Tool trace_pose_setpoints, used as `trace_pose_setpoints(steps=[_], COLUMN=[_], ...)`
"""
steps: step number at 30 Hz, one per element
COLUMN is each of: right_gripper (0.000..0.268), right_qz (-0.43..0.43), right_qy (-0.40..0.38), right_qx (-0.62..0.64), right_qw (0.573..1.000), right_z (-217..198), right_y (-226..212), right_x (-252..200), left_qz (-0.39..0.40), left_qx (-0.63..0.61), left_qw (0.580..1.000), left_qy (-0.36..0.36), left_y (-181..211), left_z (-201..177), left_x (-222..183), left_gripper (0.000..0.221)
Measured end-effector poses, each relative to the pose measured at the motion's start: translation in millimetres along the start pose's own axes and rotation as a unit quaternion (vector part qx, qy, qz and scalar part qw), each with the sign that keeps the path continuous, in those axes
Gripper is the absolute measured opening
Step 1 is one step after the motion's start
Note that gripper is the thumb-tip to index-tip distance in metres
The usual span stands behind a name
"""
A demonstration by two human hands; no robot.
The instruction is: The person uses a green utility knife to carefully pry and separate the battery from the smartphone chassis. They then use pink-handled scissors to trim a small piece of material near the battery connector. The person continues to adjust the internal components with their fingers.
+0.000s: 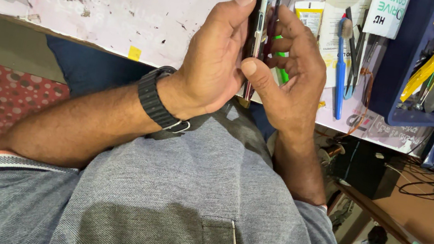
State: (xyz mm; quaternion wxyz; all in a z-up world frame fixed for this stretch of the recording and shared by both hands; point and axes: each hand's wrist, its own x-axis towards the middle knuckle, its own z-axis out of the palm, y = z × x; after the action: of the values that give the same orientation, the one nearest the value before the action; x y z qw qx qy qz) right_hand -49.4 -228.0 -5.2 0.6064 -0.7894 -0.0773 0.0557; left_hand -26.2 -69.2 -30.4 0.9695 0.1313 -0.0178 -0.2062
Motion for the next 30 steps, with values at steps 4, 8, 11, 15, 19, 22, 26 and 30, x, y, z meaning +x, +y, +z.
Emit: trace_pose_setpoints(steps=[4, 8, 11, 15, 19, 22, 26, 30], right_gripper=[0.076, 0.076, 0.074, 0.074, 0.074, 0.072, 0.070, 0.065], right_qz=[-0.003, 0.011, 0.011, 0.015, 0.013, 0.009, -0.005, -0.012], right_qy=[-0.001, -0.004, -0.005, -0.006, -0.003, -0.004, 0.001, 0.008], right_qx=[-0.021, -0.034, -0.041, -0.021, -0.014, -0.021, -0.021, 0.024], right_qw=[1.000, 0.999, 0.999, 1.000, 1.000, 1.000, 1.000, 1.000], right_z=[-0.1, 0.1, 0.8, 2.3, 2.8, 2.6, 3.3, 3.1], right_y=[-0.4, -2.1, -2.1, -0.3, 0.1, -1.5, -4.0, -8.2], right_x=[1.5, 0.1, -1.1, -1.7, -2.4, -1.9, -0.3, -0.9], left_qz=[0.000, 0.011, 0.018, 0.021, 0.035, 0.035, 0.007, 0.003], left_qx=[0.014, 0.008, -0.004, -0.004, 0.016, -0.015, -0.056, -0.020], left_qw=[1.000, 1.000, 1.000, 1.000, 0.999, 0.999, 0.998, 1.000], left_qy=[0.003, 0.007, 0.005, 0.018, 0.020, 0.018, 0.031, -0.005], left_y=[0.8, -1.9, -3.7, -3.8, -4.9, -8.1, -10.7, -3.6], left_z=[-1.0, -5.7, -7.6, -4.9, -4.7, -7.4, -9.5, -8.3], left_x=[-0.6, -1.1, -0.6, -1.9, -3.1, -3.9, -4.0, -7.4], left_gripper=[0.046, 0.045, 0.046, 0.047, 0.050, 0.045, 0.047, 0.056])
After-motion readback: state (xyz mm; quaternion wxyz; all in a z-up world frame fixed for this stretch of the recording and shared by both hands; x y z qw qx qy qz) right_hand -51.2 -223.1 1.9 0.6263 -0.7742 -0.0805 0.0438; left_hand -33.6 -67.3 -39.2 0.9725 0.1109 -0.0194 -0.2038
